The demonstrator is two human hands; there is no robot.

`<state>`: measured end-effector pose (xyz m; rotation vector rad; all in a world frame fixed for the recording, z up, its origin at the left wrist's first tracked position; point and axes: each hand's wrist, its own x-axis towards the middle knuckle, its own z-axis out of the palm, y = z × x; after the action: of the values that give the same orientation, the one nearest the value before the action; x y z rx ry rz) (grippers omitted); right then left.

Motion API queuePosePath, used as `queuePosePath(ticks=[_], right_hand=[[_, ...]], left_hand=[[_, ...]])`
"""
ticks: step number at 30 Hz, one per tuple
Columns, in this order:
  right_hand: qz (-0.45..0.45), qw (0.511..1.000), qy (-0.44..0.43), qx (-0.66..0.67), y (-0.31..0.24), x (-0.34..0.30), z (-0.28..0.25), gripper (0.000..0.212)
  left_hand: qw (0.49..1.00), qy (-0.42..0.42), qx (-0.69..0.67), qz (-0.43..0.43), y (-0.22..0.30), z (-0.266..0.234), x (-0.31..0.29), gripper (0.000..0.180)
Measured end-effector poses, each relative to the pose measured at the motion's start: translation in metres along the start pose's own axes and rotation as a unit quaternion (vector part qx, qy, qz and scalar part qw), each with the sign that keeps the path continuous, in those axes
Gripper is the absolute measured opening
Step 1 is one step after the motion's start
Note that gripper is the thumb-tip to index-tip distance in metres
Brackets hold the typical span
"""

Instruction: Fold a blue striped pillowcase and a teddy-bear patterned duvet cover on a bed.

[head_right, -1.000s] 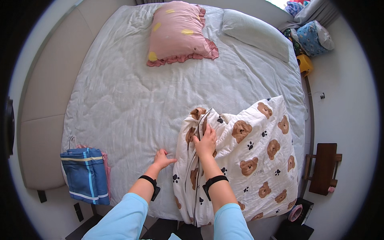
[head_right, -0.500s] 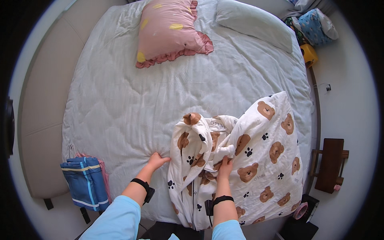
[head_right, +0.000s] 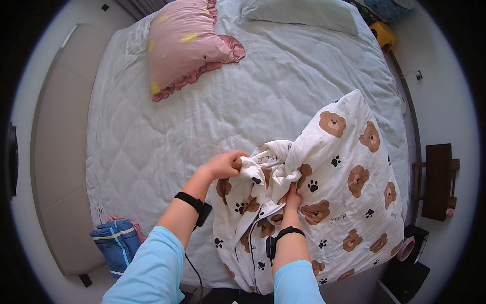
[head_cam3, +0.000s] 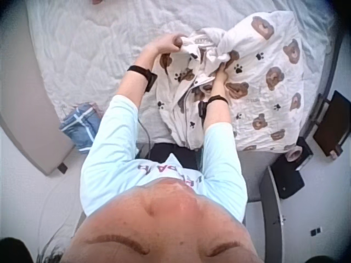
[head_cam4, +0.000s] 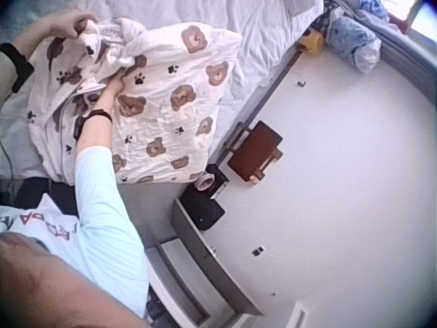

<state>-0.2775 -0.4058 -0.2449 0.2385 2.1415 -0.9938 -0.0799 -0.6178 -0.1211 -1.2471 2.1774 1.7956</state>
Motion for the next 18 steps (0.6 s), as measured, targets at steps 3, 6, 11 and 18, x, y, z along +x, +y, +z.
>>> queuePosePath(ticks=[3, 6, 11, 18], right_hand=[[-0.008, 0.998, -0.002, -0.056, 0.014, 0.018, -0.01, 0.066], [-0.061, 0.997, -0.001, -0.054, 0.016, 0.014, -0.005, 0.068], [-0.13, 0.959, 0.006, -0.25, 0.022, 0.029, -0.016, 0.069], [-0.088, 0.987, -0.013, -0.134, 0.019, 0.014, -0.003, 0.072]], left_hand=[[0.986, -0.077, 0.147, -0.013, 0.043, 0.009, -0.027, 0.038], [0.98, 0.029, 0.068, 0.184, 0.046, -0.012, -0.056, 0.016], [0.879, 0.377, -0.25, 0.152, 0.02, -0.09, -0.065, 0.016], [0.802, 0.585, 0.115, -0.028, -0.052, -0.023, -0.07, 0.033]])
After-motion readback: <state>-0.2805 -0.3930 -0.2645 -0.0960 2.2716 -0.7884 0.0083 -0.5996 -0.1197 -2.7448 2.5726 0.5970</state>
